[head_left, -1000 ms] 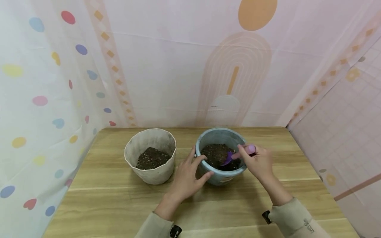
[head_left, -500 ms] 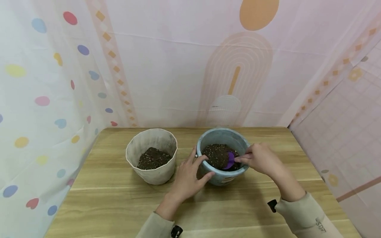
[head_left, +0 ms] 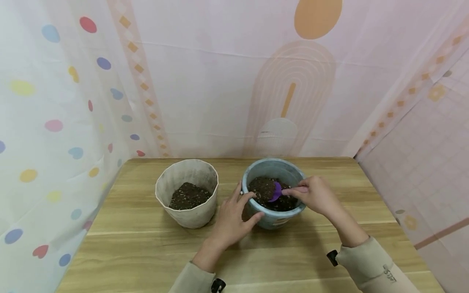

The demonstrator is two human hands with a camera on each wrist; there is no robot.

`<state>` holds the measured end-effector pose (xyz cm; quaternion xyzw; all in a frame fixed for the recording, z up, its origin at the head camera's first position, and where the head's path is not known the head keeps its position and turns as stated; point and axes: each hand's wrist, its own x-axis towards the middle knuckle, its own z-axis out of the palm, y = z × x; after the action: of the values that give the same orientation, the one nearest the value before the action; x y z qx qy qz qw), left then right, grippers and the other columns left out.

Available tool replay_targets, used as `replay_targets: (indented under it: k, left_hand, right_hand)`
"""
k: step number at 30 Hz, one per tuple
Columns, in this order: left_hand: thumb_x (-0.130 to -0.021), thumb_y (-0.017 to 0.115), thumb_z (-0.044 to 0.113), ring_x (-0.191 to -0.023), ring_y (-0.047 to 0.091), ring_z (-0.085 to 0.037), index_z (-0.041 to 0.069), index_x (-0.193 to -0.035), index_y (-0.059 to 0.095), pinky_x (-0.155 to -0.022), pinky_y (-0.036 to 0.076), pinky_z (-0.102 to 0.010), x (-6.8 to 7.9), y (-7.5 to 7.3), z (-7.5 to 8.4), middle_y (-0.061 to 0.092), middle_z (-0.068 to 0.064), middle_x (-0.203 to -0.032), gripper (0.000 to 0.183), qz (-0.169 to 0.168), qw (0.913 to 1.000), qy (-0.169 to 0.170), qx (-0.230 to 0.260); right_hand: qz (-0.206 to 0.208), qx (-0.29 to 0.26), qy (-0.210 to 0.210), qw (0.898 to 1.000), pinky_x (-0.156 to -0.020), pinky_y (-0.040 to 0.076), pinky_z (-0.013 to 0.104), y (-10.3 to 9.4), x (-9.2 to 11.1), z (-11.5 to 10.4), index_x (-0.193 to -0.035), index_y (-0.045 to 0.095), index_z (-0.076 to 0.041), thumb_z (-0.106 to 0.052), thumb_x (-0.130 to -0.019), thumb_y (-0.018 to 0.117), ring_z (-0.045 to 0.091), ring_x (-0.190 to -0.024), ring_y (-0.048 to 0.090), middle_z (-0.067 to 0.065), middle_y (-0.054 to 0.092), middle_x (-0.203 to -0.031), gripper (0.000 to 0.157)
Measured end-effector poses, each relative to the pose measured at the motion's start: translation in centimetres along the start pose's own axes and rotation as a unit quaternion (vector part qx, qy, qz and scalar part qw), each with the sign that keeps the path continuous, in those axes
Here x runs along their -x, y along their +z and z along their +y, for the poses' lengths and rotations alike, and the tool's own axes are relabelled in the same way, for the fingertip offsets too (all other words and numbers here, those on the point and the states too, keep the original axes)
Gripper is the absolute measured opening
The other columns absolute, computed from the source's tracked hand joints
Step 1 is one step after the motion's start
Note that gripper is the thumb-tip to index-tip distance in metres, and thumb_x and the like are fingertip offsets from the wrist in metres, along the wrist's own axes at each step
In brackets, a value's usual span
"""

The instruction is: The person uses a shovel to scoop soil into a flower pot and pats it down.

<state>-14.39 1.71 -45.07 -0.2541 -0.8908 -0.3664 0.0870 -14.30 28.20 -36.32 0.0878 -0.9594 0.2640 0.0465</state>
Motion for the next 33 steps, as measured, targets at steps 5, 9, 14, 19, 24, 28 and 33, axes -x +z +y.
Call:
replay_targets:
  k: [5,9,14,19,24,28,33]
  left_hand:
    - [-0.091,0.072,0.052,-0.132,0.047,-0.049,0.021,-0.134,0.059,-0.103,0.039,-0.064,0.0,0.2,-0.1,0.029,-0.021,-0.162,0.054,0.007,1.0,0.004,0.004]
    - [-0.091,0.071,0.052,-0.133,0.046,-0.049,0.023,-0.134,0.058,-0.103,0.039,-0.064,0.1,0.4,-0.2,0.028,-0.02,-0.163,0.054,0.004,0.9999,0.006,0.009]
    - [-0.09,0.072,0.053,-0.133,0.047,-0.05,0.023,-0.134,0.059,-0.103,0.038,-0.065,0.0,0.4,-0.3,0.028,-0.019,-0.164,0.054,0.006,0.9999,0.0,0.011]
    - [-0.089,0.072,0.053,-0.131,0.047,-0.051,0.023,-0.134,0.059,-0.103,0.037,-0.068,0.0,0.3,-0.3,0.029,-0.02,-0.163,0.056,0.008,0.9998,-0.005,0.015]
    - [-0.09,0.072,0.053,-0.136,0.043,-0.05,0.019,-0.134,0.06,-0.104,0.037,-0.069,-0.1,0.0,-0.2,0.029,-0.021,-0.162,0.057,0.005,0.9999,0.003,0.016]
    - [-0.09,0.072,0.053,-0.147,0.028,-0.044,0.017,-0.136,0.059,-0.11,0.033,-0.068,-0.2,-0.6,0.0,0.029,-0.02,-0.163,0.06,0.004,0.9999,0.014,0.008]
    - [-0.089,0.073,0.053,-0.152,0.018,-0.037,0.017,-0.145,0.051,-0.112,0.03,-0.067,0.1,-2.1,0.7,0.025,-0.014,-0.165,0.07,0.007,0.9999,0.006,0.008]
  right_hand:
    - [0.002,-0.039,0.018,0.999,-0.054,0.048,0.03,-0.2,0.6,0.7,-0.083,0.078,-0.003,-0.027,-0.091,0.077,0.011,-0.058,0.058,0.006,0.074,-0.077,0.025]
    - [0.002,-0.085,0.021,0.996,-0.052,0.045,0.028,-0.3,1.2,1.3,-0.084,0.079,-0.003,-0.026,-0.091,0.078,0.013,-0.059,0.056,0.007,0.075,-0.078,0.024]
    - [0.018,-0.112,0.004,0.994,-0.058,0.05,0.027,-0.3,1.8,1.7,-0.092,0.081,-0.006,-0.03,-0.092,0.077,0.013,-0.069,0.066,0.006,0.078,-0.088,0.024]
    - [0.038,-0.129,-0.001,0.991,-0.063,0.054,0.026,-0.3,2.2,2.4,-0.096,0.08,-0.003,-0.026,-0.093,0.075,0.014,-0.077,0.071,0.008,0.078,-0.092,0.024]
    - [0.038,-0.16,0.013,0.986,-0.058,0.052,0.026,-0.8,2.4,2.9,-0.096,0.079,0.001,-0.025,-0.094,0.075,0.012,-0.066,0.063,0.01,0.078,-0.092,0.026]
    - [0.033,-0.17,0.04,0.984,-0.052,0.047,0.027,-1.4,2.4,2.9,-0.096,0.078,0.002,-0.027,-0.094,0.075,0.014,-0.058,0.053,0.011,0.078,-0.09,0.029]
    - [0.042,-0.155,0.047,0.986,-0.052,0.047,0.028,-1.9,2.3,2.6,-0.096,0.079,0.0,-0.029,-0.094,0.075,0.013,-0.06,0.054,0.01,0.077,-0.09,0.029]
